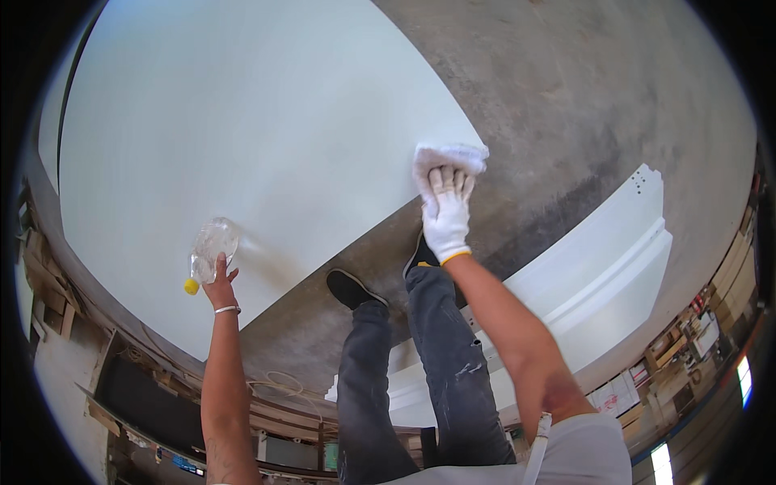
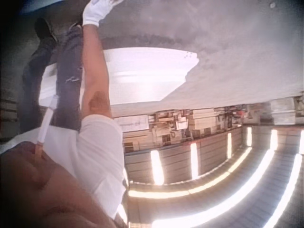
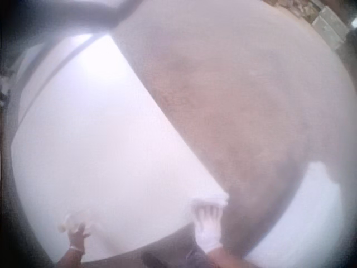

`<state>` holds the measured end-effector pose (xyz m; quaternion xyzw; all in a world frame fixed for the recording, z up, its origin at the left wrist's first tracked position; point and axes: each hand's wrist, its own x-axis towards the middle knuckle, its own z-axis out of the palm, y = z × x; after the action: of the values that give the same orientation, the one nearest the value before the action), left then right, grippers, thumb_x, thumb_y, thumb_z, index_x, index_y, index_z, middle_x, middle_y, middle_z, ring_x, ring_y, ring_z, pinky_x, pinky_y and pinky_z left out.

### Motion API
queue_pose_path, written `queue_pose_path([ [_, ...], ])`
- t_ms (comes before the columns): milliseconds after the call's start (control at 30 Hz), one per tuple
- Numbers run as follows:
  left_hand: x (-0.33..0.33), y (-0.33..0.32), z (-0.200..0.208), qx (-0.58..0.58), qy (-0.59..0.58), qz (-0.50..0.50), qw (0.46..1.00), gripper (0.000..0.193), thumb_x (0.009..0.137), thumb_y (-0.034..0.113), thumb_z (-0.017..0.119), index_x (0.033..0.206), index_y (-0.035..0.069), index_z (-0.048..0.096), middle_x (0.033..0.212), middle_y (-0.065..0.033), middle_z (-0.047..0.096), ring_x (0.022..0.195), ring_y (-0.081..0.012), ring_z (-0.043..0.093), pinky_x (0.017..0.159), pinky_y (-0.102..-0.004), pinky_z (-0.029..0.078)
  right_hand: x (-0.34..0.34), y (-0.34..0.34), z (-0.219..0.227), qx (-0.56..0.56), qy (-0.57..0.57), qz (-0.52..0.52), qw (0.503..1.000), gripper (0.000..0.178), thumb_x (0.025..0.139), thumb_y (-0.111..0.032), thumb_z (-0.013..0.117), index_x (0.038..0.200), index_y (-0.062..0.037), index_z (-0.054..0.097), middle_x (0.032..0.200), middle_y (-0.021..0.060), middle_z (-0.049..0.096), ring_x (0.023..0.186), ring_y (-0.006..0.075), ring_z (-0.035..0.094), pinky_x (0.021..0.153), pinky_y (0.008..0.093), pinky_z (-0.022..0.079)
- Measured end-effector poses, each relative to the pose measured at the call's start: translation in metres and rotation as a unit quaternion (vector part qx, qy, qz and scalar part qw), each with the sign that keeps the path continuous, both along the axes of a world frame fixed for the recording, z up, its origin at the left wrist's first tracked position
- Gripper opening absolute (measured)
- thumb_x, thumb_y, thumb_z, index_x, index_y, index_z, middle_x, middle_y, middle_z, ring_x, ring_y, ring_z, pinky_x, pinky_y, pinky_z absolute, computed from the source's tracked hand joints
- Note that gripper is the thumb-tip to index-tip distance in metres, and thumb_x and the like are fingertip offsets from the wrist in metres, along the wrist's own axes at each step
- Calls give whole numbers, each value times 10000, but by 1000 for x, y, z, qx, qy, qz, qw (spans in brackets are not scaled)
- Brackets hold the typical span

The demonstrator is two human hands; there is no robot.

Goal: The person wipes a large white panel with a cloth, repeatedly applying liquid from a bottle and using a yellow air blow gun to clear debris. They move between multiple panels, wiping each surface and occasionally using the blow gun to remove dust or residue.

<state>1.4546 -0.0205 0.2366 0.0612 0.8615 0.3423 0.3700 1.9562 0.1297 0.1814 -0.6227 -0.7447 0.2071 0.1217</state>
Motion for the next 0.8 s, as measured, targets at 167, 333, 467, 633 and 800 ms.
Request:
queue_pose_path([
  [167, -9, -4, 0, -43, -11, -2, 999, 724, 959, 203, 786, 1550, 61, 394, 1408, -145, 607, 1162, -304, 702, 734, -395, 653, 84, 111, -13, -110, 98, -266, 953, 434, 999, -198, 533, 1383, -11, 611, 1294, 216, 657, 1189, 380, 622, 1061, 506, 440],
  [333, -13, -12, -3, -26, -28, 15, 999, 764, 961, 244, 786, 1561, 42, 358, 1419, -162, 598, 1152, -302, 701, 718, -383, 644, 165, 217, 19, -39, 499, -405, 765, 253, 985, -140, 623, 1190, -6, 687, 1008, 67, 688, 871, 143, 639, 733, 320, 523],
  [467, 40, -3, -7, -123, -20, 51, 991, 704, 957, 205, 779, 1532, 56, 401, 1240, -138, 682, 1018, -254, 707, 667, -332, 601, 129, 174, 59, -83, 417, -293, 857, 203, 982, -100, 631, 1165, -25, 676, 1040, 8, 675, 733, 51, 570, 569, 228, 448],
  [633, 263, 35, 13, -33, -71, -495, 866, 372, 996, 213, 712, 1331, 58, 669, 1072, -109, 748, 920, -180, 712, 839, -342, 571, 67, 147, 47, -378, 528, -271, 711, 277, 984, -158, 662, 1217, -10, 687, 1073, 16, 691, 876, 85, 618, 731, 264, 513],
  [800, 459, 157, -19, -43, -418, -155, 894, 496, 1076, 284, 615, 1470, -3, 518, 1228, -130, 720, 928, -212, 714, 806, -352, 580, 126, 192, 60, -265, 683, -455, 506, 292, 997, -162, 647, 1270, -65, 618, 1227, 80, 649, 1130, 237, 642, 949, 440, 548],
])
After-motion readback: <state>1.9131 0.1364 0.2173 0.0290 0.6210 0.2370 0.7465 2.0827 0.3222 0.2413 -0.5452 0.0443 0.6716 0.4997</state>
